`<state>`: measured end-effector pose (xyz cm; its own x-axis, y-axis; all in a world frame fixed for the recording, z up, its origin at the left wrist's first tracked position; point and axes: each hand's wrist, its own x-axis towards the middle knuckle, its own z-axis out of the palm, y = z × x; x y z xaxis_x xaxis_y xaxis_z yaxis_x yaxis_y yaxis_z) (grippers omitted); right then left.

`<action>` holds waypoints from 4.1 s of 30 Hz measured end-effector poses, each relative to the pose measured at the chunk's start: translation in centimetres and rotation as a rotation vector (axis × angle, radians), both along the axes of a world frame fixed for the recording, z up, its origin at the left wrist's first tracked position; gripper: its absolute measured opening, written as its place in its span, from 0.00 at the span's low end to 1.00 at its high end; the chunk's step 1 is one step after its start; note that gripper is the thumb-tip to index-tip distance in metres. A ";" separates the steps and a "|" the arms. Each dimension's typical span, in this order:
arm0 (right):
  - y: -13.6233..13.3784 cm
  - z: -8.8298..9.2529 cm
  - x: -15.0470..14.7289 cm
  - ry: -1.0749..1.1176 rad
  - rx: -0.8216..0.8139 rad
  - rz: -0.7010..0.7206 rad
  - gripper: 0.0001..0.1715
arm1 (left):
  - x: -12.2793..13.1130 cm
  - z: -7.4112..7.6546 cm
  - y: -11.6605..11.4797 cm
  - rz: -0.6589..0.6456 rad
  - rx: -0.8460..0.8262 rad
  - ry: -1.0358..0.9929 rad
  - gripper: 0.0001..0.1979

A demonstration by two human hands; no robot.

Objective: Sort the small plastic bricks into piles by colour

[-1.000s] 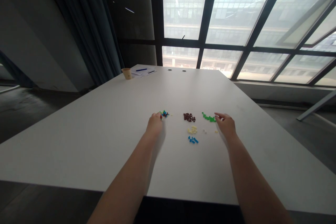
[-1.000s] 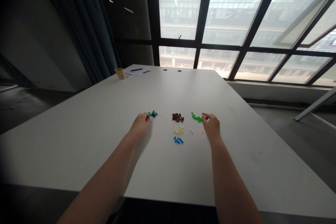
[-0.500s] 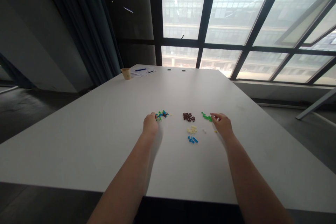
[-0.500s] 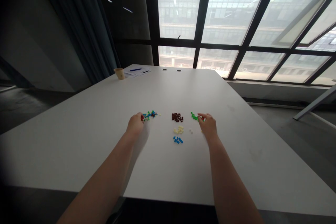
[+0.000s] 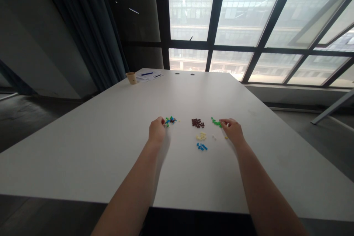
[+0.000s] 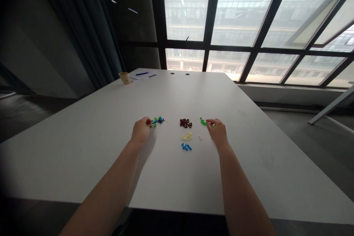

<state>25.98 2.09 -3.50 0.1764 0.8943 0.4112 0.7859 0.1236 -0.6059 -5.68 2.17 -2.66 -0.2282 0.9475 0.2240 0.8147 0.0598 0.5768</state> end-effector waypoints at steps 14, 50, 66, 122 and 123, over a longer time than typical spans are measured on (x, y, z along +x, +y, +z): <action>-0.1 0.2 -0.3 -0.004 -0.020 0.020 0.18 | 0.7 0.3 0.2 -0.069 0.074 -0.190 0.06; -3.6 1.4 -8.2 0.181 0.261 0.464 0.10 | 6.8 0.4 -2.6 -0.487 0.376 -0.486 0.06; 3.1 1.0 -5.2 -0.339 -0.421 0.055 0.11 | 6.3 -2.4 -0.8 -0.333 0.321 -0.079 0.10; -4.4 1.4 -6.0 0.019 0.408 0.544 0.07 | 9.7 -0.9 -4.2 -0.560 -0.829 -1.975 0.11; -4.5 1.4 -6.0 0.024 0.422 0.548 0.06 | 9.7 -0.8 -4.2 -0.567 -0.835 -1.980 0.11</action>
